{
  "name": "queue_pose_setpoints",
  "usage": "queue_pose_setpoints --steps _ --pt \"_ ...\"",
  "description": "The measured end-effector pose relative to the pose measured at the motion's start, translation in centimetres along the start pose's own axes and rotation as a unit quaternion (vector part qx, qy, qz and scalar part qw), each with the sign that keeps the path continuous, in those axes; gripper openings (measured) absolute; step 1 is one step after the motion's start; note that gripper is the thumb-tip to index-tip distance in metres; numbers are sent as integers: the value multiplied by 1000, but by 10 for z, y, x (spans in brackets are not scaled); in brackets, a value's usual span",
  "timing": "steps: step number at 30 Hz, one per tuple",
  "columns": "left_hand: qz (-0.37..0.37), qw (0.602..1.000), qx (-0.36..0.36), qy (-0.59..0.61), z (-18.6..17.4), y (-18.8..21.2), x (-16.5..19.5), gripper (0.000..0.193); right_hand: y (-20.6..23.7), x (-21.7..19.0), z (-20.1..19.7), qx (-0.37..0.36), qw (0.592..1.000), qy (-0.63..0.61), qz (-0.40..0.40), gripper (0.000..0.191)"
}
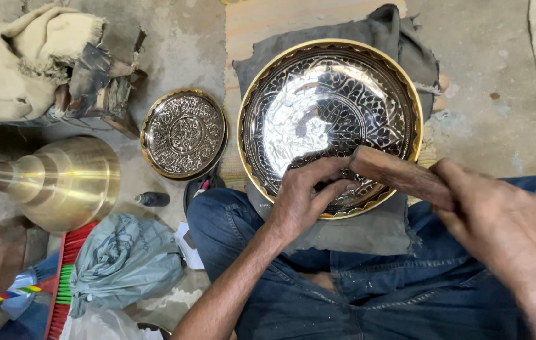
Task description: The person sits on the floor and uses a small metal punch and a wooden mallet to engrave a floral pattern into a large brass plate. The person repeatedly taps the punch to create fine indentations along the design lines.
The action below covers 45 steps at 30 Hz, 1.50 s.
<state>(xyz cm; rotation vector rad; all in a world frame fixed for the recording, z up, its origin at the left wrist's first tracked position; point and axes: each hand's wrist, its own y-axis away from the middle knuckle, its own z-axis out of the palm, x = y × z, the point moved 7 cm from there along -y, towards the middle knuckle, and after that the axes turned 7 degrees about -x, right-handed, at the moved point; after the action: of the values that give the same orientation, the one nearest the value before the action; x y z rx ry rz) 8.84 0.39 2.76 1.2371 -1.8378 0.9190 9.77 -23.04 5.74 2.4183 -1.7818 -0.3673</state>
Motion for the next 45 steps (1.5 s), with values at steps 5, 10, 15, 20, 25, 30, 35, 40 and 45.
queue_pose_setpoints --steps 5,10,15,20,25,30,35,40,45 --pt "-49 998 -22 29 3 2 -4 39 5 7 -13 64 979 -190 40 31" --pt "-7 1000 -2 4 -1 -1 1 40 7 -5 -28 113 989 -98 -17 34" --pt "-42 998 -21 29 1 1 -3 39 4 -1 -20 55 990 -133 13 37" --pt "-26 999 -10 16 0 -1 -1 39 8 8 -33 166 958 -234 2 36" --pt "-19 1000 -14 15 0 1 0 38 1 7 -13 48 993 -106 -1 41" --pt "-24 999 -22 4 1 2 -3 37 7 37 -6 116 942 -268 166 36" --pt "-10 1000 -21 7 2 1 -3 38 9 1 -14 83 995 -51 -26 44" --pt "-18 999 -33 -5 3 2 -6 35 9 16 -6 29 974 -191 119 44" --pt "-38 998 -42 -1 5 3 -10 35 8 9 -7 67 979 -183 64 48"
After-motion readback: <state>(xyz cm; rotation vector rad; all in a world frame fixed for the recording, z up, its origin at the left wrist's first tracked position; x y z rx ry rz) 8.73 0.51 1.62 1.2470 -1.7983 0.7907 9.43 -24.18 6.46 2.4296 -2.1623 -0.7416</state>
